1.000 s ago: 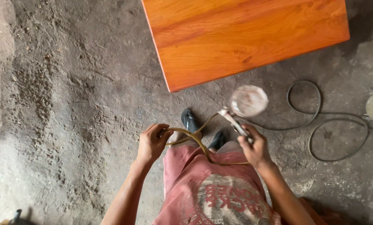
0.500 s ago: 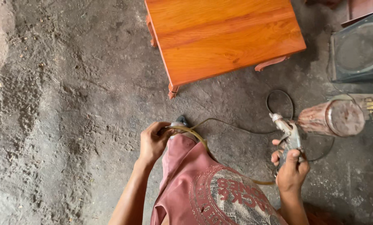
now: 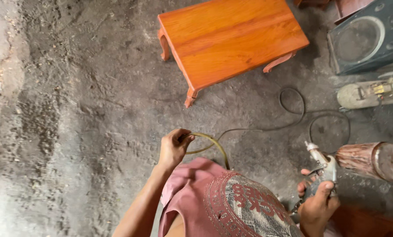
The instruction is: The person applies a coating to a wooden table using a spray gun, moving the gun in steady strokes across the surface.
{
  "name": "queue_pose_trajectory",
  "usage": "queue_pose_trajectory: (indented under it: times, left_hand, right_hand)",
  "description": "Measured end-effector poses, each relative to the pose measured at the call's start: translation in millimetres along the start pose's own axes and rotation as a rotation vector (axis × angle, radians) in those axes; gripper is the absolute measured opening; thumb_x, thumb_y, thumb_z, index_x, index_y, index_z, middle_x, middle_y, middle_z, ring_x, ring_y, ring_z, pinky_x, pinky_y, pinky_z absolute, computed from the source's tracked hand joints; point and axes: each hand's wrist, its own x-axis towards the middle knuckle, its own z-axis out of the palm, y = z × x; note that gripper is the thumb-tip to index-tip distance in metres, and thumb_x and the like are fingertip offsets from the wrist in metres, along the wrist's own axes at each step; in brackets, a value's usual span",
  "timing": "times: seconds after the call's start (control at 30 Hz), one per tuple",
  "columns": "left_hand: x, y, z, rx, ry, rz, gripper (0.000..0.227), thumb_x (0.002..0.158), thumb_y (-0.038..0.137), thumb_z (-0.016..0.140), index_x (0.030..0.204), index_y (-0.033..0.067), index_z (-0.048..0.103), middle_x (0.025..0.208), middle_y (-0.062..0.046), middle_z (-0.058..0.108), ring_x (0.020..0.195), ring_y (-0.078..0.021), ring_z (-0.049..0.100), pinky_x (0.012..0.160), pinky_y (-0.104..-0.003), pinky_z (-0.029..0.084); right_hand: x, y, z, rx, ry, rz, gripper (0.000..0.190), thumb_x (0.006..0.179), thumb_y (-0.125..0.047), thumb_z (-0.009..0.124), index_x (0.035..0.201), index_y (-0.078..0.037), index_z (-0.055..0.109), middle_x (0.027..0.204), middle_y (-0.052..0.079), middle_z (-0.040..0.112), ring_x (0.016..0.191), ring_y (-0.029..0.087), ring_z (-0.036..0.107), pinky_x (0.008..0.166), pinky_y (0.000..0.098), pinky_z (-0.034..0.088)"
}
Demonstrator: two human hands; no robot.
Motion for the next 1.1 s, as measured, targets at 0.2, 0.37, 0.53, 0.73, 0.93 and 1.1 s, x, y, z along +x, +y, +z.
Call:
queue_pose_trajectory:
  times: [0.2, 0.37, 0.53, 0.73, 0.93, 1.1]
  left_hand:
    - [-11.5, -21.1, -86.2, 0.048, -0.040, -0.214, 0.020, 0.087, 0.020, 0.080, 0.098, 0.0035, 0.077, 0.078, -0.012, 0.075, 0.066, -0.0158, 0.065, 0.062, -0.032, 0.054]
    - [-30.7, -59.6, -131.3, 0.183, -0.019, -0.217, 0.020, 0.086, 0.021, 0.079, 0.098, 0.0055, 0.079, 0.081, -0.012, 0.077, 0.068, -0.0154, 0.071, 0.063, -0.032, 0.055]
    - [-60.8, -111.9, -134.0, 0.231, 0.007, -0.372, 0.020, 0.086, 0.021, 0.078, 0.100, 0.0068, 0.079, 0.082, -0.012, 0.077, 0.067, -0.0160, 0.071, 0.061, -0.031, 0.055]
    - [-67.6, -179.9, -105.0, 0.327, 0.063, -0.437, 0.019, 0.084, 0.019, 0.078, 0.098, 0.0065, 0.079, 0.079, -0.011, 0.075, 0.063, -0.0147, 0.071, 0.059, -0.030, 0.056]
    - [-56.8, -234.5, -70.8, 0.365, 0.137, -0.494, 0.018, 0.084, 0.016, 0.078, 0.099, 0.0063, 0.078, 0.078, -0.010, 0.075, 0.058, -0.0147, 0.068, 0.056, -0.029, 0.054]
    - [-49.3, -249.9, -49.6, 0.398, 0.164, -0.432, 0.018, 0.084, 0.016, 0.078, 0.099, 0.0063, 0.079, 0.081, -0.010, 0.076, 0.062, -0.0128, 0.072, 0.058, -0.028, 0.056]
  right_hand:
    - [-46.6, -0.7, 57.1, -0.037, 0.013, -0.024, 0.052, 0.116, -0.044, 0.045, 0.124, 0.006, 0.057, 0.108, 0.015, 0.069, 0.065, 0.014, 0.056, 0.053, 0.0270, 0.042]
    - [-67.2, 39.8, 110.6, -0.196, -0.098, 0.092, 0.048, 0.108, -0.043, 0.045, 0.124, 0.000, 0.061, 0.100, 0.006, 0.071, 0.061, 0.010, 0.056, 0.047, 0.0252, 0.043]
    - [-67.0, 126.4, 177.3, -0.469, -0.257, 0.297, 0.041, 0.104, -0.039, 0.053, 0.119, -0.006, 0.071, 0.072, 0.008, 0.063, 0.059, 0.014, 0.057, 0.052, 0.0342, 0.045]
    - [-26.6, 281.6, 273.9, -0.584, -0.338, -0.042, 0.041, 0.105, -0.041, 0.057, 0.114, -0.002, 0.065, 0.093, 0.019, 0.070, 0.084, 0.038, 0.068, 0.073, 0.0483, 0.052]
    - [11.9, 376.0, 321.4, -0.529, -0.345, 0.113, 0.040, 0.104, -0.043, 0.057, 0.109, -0.004, 0.057, 0.087, 0.019, 0.068, 0.080, 0.038, 0.066, 0.072, 0.0493, 0.050]
    - [21.0, 390.9, 323.0, -0.406, -0.319, -0.040, 0.042, 0.106, -0.045, 0.056, 0.112, -0.003, 0.055, 0.087, 0.017, 0.065, 0.079, 0.035, 0.065, 0.072, 0.0473, 0.050]
